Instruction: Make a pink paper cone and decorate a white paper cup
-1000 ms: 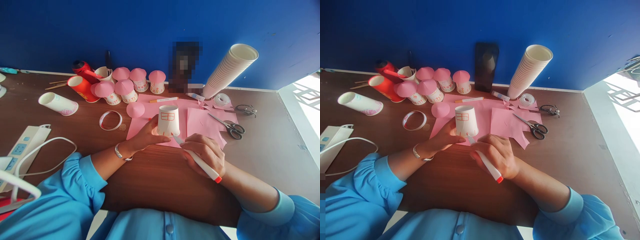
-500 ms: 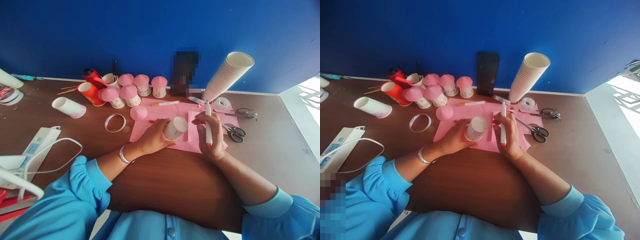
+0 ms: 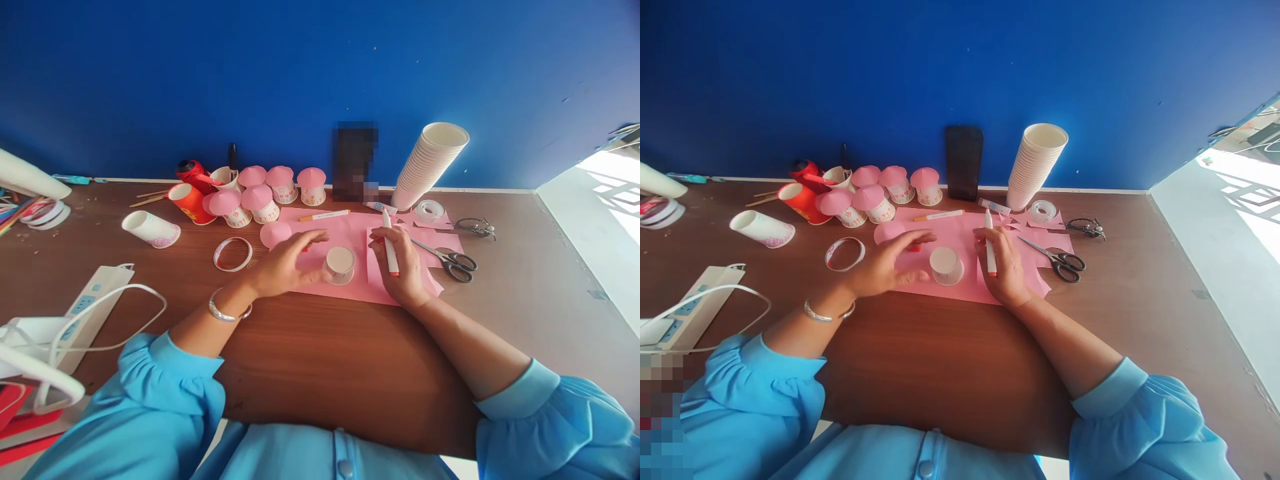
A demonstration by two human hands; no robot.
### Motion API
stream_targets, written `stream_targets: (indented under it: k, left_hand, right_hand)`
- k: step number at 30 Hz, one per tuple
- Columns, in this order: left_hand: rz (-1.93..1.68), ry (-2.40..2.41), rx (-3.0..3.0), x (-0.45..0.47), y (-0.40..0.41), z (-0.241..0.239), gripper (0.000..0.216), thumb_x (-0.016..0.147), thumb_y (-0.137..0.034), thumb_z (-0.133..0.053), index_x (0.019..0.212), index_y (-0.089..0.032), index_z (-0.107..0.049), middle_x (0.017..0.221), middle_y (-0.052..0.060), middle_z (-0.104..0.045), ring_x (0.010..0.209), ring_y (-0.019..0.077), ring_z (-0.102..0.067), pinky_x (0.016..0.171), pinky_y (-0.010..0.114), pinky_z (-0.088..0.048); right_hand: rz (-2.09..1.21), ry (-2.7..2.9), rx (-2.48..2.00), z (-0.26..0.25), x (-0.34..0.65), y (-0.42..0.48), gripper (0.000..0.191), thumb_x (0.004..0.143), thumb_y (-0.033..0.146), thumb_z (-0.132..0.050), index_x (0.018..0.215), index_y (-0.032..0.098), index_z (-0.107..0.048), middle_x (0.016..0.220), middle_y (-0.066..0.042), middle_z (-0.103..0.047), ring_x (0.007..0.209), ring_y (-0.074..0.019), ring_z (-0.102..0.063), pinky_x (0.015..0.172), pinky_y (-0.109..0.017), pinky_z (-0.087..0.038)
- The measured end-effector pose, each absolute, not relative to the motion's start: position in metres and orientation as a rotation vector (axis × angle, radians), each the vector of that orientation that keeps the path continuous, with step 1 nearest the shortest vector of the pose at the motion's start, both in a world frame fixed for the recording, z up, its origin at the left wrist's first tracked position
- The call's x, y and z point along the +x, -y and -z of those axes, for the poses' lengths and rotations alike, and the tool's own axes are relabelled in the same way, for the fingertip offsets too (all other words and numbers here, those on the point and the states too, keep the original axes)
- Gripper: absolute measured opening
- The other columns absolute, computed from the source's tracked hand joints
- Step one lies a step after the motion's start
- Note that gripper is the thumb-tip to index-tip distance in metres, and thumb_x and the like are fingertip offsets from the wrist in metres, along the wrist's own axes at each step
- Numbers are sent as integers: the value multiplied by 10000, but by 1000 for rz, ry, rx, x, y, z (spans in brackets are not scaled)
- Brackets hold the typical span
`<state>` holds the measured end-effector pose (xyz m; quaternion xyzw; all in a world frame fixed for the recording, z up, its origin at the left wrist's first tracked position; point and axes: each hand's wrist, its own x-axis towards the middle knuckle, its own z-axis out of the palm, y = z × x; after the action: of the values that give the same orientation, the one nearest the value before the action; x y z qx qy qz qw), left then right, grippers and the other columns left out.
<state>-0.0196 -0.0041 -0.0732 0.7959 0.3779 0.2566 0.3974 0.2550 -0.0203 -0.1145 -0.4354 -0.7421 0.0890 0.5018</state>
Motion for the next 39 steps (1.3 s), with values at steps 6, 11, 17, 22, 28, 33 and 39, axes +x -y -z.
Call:
stream_targets:
  k: [6,11,17,22,28,33,39]
  left_hand:
    - [-629,-1408,2348,-23,-44,58,284,949,-287,-667,1210,-179,-693,1254,121,-742,1127,265,-703,1002,423,-561]
    - [-333,-1537,2572,-3,-74,75,389,951,-257,-648,1320,-135,-661,1354,163,-681,1247,309,-646,1063,438,-522]
    - [-257,-1547,2607,9,-88,91,238,950,-222,-593,1124,-159,-741,1239,146,-704,1161,301,-666,961,414,-547]
    - [-279,-1573,2603,8,-88,92,182,921,-154,-559,978,-184,-729,1077,128,-723,1046,296,-679,863,406,-543]
    - [-448,-1511,2600,-1,-75,79,273,918,-154,-600,1174,-155,-697,1237,152,-691,1168,308,-654,977,418,-529]
    - [-394,-1455,2529,-22,-49,66,167,956,-202,-577,1029,-202,-727,1092,82,-731,929,238,-695,832,370,-536]
    - [-223,-1259,2543,-38,-31,73,131,973,-291,-600,926,-209,-691,1021,68,-731,911,231,-685,826,360,-523]
  right_hand:
    - [-305,1777,-1067,119,254,18,204,1055,286,-531,1241,240,-601,1051,-76,-703,942,-218,-686,844,-405,-585]
    - [-331,1782,-1013,118,256,19,305,1060,347,-545,1331,238,-630,1082,-84,-692,974,-221,-684,872,-414,-591]
    - [-329,1769,-1050,118,258,17,319,1068,389,-529,1310,231,-664,1067,-90,-689,985,-231,-687,866,-438,-599]
    - [-368,1738,-1064,118,259,13,270,1064,352,-539,1265,222,-666,976,-70,-702,967,-231,-686,882,-447,-586]
    - [-487,1660,-1085,119,259,12,287,1048,400,-574,1251,220,-668,990,-67,-711,967,-228,-683,893,-434,-563]
    - [-580,1649,-1109,116,260,14,318,1053,451,-554,1235,222,-679,902,-40,-700,881,-213,-657,856,-419,-543]
    - [-763,1504,-1065,116,256,15,307,1017,504,-608,1114,214,-633,902,-22,-683,748,-173,-648,724,-363,-545]
